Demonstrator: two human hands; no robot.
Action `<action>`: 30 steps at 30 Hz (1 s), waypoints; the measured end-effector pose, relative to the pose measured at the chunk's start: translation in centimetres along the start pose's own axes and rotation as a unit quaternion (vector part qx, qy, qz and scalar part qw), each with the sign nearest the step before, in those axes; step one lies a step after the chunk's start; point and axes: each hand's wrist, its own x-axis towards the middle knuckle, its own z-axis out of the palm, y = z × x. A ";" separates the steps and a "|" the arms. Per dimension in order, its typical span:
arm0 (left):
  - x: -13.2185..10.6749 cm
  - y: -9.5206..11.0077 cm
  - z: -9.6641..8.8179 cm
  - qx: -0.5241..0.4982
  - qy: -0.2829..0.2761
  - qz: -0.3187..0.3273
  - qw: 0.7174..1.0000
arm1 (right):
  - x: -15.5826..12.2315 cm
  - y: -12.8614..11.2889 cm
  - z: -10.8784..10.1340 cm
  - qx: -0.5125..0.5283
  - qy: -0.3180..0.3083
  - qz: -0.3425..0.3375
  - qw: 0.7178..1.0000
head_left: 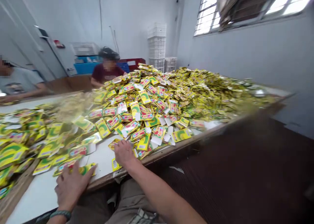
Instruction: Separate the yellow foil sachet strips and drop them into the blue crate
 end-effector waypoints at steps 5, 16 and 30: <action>0.2 -0.1 0.6 -0.005 0.024 0.005 1.000 | -0.1 0.0 0.2 -0.049 0.018 -0.026 0.998; -0.7 0.7 0.9 0.019 0.101 0.040 0.994 | 0.0 0.7 1.0 -0.031 -0.004 -0.021 0.999; 1.2 1.1 0.9 -0.031 0.038 0.036 0.998 | -0.8 1.3 0.9 0.015 -0.008 0.003 1.000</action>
